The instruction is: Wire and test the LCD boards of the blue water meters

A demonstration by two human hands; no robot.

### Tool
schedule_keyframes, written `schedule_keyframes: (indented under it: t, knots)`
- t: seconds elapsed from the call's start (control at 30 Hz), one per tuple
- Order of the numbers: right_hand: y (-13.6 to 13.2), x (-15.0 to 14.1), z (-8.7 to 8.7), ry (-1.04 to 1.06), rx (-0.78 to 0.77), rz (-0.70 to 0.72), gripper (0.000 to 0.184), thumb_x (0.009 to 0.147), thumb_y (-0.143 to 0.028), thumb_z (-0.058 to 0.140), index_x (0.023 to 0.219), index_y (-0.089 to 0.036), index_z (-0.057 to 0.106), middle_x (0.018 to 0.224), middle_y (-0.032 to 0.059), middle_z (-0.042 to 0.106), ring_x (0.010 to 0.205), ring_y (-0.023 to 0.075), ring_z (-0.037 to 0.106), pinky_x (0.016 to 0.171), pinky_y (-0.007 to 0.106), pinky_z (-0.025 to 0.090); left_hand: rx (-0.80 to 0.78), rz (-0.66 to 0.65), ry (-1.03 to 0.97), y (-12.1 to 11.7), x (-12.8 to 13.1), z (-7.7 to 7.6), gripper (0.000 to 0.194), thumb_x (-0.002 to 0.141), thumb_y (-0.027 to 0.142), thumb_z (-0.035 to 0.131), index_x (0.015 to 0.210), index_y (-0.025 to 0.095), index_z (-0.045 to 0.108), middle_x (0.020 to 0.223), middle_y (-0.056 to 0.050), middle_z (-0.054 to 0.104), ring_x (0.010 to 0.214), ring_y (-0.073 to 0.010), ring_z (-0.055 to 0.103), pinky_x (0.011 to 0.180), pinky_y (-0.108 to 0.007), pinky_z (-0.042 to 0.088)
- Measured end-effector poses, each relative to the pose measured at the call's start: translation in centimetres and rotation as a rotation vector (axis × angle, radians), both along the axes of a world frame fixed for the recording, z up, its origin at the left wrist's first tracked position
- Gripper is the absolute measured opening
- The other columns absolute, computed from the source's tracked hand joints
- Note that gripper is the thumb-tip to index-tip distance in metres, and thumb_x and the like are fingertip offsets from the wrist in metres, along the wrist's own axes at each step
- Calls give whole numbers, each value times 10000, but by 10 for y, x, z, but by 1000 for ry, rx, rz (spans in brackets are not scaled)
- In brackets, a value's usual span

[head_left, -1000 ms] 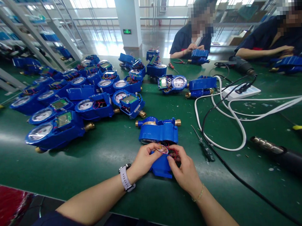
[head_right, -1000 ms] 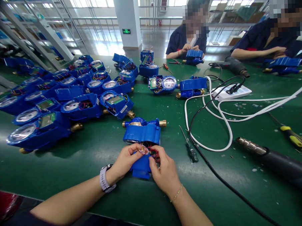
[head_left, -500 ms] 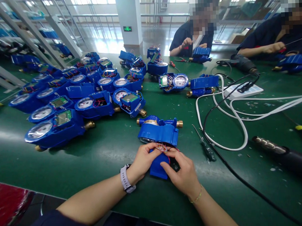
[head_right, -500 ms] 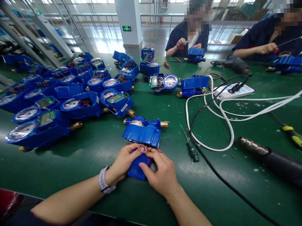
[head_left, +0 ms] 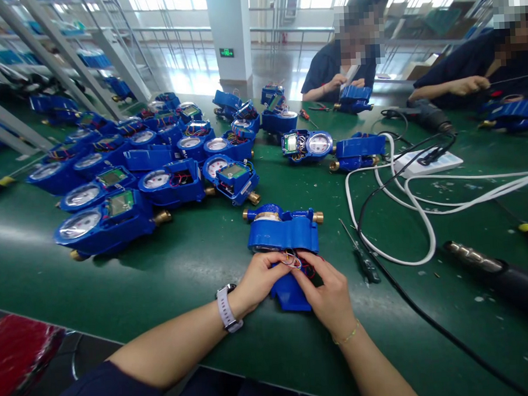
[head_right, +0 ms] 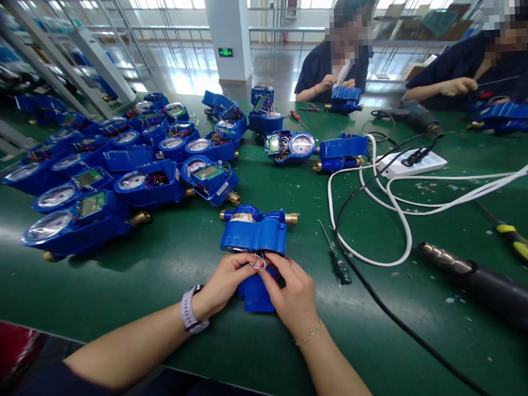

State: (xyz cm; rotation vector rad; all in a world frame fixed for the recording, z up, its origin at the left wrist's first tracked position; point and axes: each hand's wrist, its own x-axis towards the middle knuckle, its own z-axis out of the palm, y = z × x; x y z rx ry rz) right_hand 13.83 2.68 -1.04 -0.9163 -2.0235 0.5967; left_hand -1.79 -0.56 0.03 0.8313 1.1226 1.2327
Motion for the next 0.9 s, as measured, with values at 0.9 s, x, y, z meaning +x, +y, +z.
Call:
schedule_keyframes:
  t: [0.9]
  knots:
    - [9,-14,-3,641,-886,-32,313,708,-416,753,895,-170,702,889,67,724,775,174,660,762,318,536,751,-48,1416,-3,-25,16,269,951,337,471,965,253,727,1472,-63,423,1424,-315,226,1170,-558,103]
